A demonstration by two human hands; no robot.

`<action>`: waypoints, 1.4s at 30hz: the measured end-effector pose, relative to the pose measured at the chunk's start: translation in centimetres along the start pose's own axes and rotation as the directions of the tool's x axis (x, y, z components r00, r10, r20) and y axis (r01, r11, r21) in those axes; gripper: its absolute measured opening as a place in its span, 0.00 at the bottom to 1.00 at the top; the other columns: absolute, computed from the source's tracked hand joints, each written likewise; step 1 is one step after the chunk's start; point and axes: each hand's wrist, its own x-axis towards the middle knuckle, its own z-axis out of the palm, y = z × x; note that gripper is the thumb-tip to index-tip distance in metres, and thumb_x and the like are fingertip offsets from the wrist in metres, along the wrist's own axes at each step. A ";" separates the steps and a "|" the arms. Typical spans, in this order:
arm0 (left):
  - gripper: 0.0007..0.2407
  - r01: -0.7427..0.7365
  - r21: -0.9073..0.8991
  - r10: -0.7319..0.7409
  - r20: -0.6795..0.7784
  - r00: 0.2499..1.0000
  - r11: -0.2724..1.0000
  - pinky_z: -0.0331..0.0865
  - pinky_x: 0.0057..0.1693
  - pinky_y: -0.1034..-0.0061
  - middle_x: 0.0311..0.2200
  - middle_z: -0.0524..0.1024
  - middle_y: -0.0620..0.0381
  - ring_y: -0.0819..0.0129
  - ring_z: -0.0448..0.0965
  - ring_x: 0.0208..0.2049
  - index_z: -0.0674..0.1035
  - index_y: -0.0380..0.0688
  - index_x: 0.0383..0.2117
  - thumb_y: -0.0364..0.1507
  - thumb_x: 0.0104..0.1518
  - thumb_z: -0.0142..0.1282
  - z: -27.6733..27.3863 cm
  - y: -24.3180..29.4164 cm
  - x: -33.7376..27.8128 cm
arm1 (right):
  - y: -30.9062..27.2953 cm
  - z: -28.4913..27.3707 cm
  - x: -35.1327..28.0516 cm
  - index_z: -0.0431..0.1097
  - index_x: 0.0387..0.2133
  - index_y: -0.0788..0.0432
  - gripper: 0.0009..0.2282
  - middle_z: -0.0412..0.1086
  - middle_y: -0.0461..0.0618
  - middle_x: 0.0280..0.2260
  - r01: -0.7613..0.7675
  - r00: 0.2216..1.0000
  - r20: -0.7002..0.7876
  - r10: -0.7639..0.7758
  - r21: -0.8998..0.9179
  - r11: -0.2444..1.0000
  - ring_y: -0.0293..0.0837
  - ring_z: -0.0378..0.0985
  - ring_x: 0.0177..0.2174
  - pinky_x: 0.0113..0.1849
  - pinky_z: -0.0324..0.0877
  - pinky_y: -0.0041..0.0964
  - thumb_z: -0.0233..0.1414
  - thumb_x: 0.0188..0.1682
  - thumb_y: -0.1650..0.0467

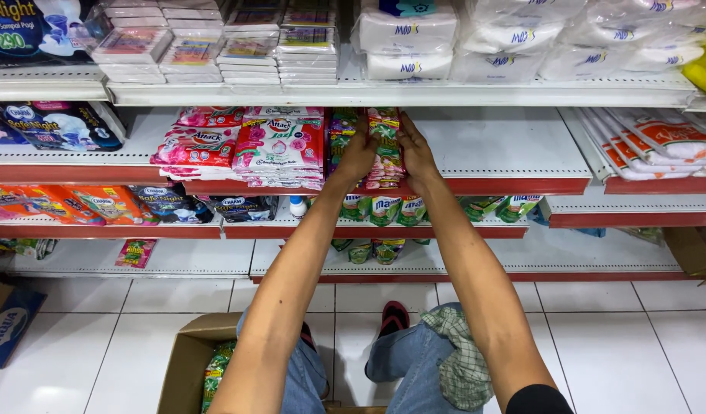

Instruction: Cleaning sachets with a cloth and scanning them with a handheld scanner in a grocery store aisle.

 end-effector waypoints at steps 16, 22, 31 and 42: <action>0.23 0.337 0.113 -0.342 0.027 0.939 0.935 0.69 0.59 0.67 0.55 0.78 0.38 0.51 0.78 0.54 0.60 0.42 0.69 0.33 0.67 0.40 0.4 0.7 1.0 | -3.9 1.0 -1.8 0.54 0.65 0.58 0.25 0.71 0.57 0.52 -0.200 0.974 -0.108 0.200 0.010 0.980 0.46 0.78 0.45 0.42 0.80 0.43 0.52 0.55 0.67; 0.24 0.076 0.236 -0.120 0.176 0.977 0.969 0.44 0.74 0.68 0.73 0.49 0.40 0.53 0.43 0.75 0.55 0.40 0.70 0.36 0.70 0.36 1.0 -1.4 1.8 | -4.4 -1.3 -2.5 0.54 0.64 0.68 0.26 0.71 0.62 0.52 -0.103 0.989 -0.101 0.107 0.044 0.994 0.47 0.80 0.43 0.42 0.83 0.42 0.53 0.54 0.73; 0.35 -0.131 0.706 -0.098 0.275 0.956 0.696 0.42 0.73 0.54 0.72 0.45 0.42 0.48 0.40 0.73 0.49 0.37 0.71 0.17 0.54 0.48 1.3 -1.5 0.8 | -4.5 -5.0 -2.5 0.57 0.64 0.65 0.24 0.73 0.62 0.50 -0.139 0.977 -0.193 0.087 -0.274 0.952 0.46 0.80 0.43 0.40 0.81 0.36 0.52 0.53 0.75; 0.35 -0.182 0.758 -0.146 0.344 0.927 0.626 0.44 0.73 0.52 0.72 0.48 0.54 0.49 0.43 0.73 0.57 0.51 0.69 0.15 0.52 0.53 0.1 2.2 -0.9 | -0.3 -5.2 0.8 0.59 0.65 0.61 0.21 0.66 0.66 0.58 -0.136 0.965 -0.239 -0.112 -0.814 0.565 0.58 0.69 0.56 0.57 0.64 0.44 0.40 0.61 0.64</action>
